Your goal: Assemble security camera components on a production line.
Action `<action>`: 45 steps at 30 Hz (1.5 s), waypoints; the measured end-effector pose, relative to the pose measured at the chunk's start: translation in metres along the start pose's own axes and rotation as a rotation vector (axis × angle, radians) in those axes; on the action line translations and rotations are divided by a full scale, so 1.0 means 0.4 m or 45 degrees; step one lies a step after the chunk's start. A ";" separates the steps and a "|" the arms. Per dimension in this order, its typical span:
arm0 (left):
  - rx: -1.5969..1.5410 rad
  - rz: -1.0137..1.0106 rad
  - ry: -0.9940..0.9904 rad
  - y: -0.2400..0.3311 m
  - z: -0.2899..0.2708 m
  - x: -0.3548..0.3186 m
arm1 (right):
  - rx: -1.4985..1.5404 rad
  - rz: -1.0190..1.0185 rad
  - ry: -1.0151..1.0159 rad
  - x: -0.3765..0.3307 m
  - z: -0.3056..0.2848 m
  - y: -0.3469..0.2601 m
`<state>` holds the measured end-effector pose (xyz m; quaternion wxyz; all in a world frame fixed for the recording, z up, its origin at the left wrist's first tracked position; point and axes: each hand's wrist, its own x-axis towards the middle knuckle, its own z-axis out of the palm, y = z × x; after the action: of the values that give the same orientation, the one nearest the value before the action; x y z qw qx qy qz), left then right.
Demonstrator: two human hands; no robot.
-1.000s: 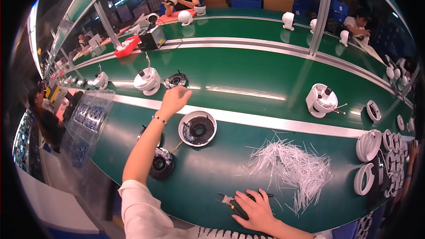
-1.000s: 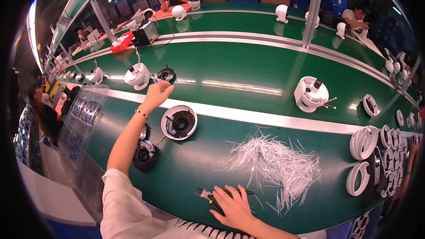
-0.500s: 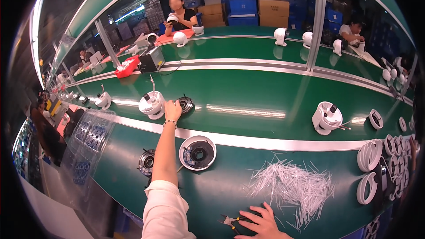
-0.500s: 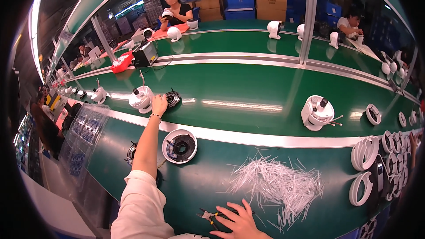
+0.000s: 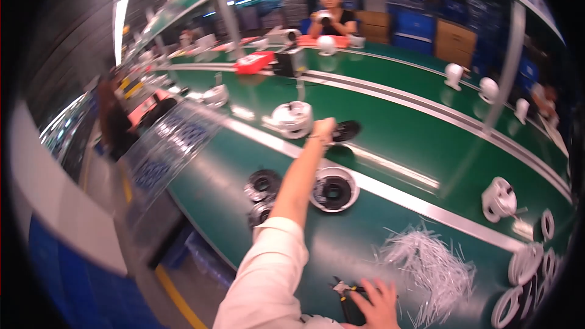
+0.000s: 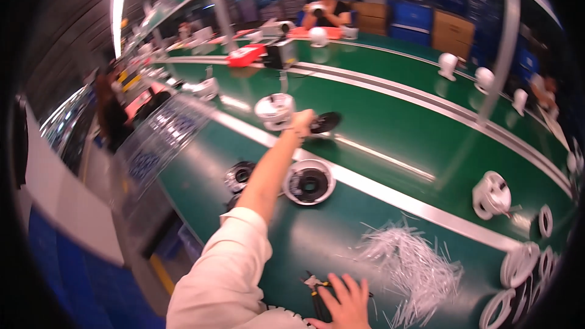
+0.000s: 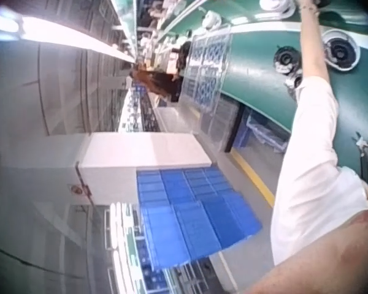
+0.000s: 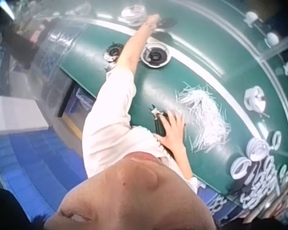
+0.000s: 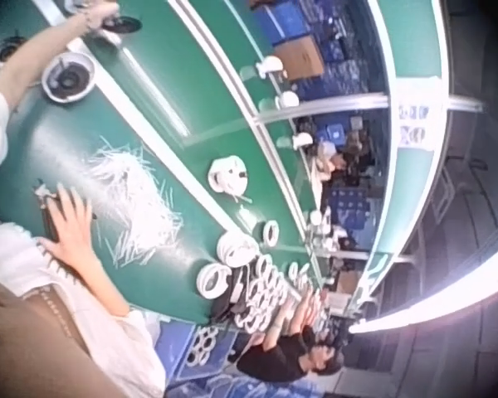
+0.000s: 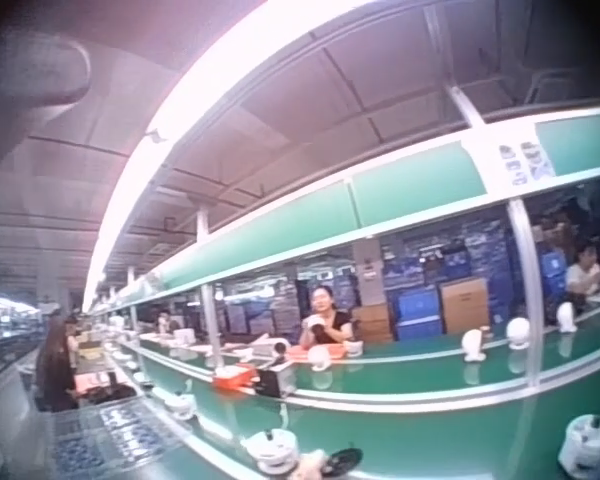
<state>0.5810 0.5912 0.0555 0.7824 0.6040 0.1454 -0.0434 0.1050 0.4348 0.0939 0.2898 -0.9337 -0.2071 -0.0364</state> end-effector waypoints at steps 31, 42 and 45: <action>-0.126 -0.466 -1.219 -0.140 0.066 -0.729 | -0.263 0.912 1.431 -0.240 -0.315 0.227; -0.222 -0.557 -1.027 -0.113 0.068 -0.729 | -0.793 1.224 1.124 -0.476 -0.344 0.416; -0.270 -0.528 -1.177 -0.109 0.079 -0.731 | -0.969 1.172 1.033 -0.533 -0.326 0.445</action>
<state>0.2968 0.5179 0.1038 0.7967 0.3976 -0.0952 -0.4451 -0.0097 0.1514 0.0684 -0.0156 -0.8755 0.3581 -0.3241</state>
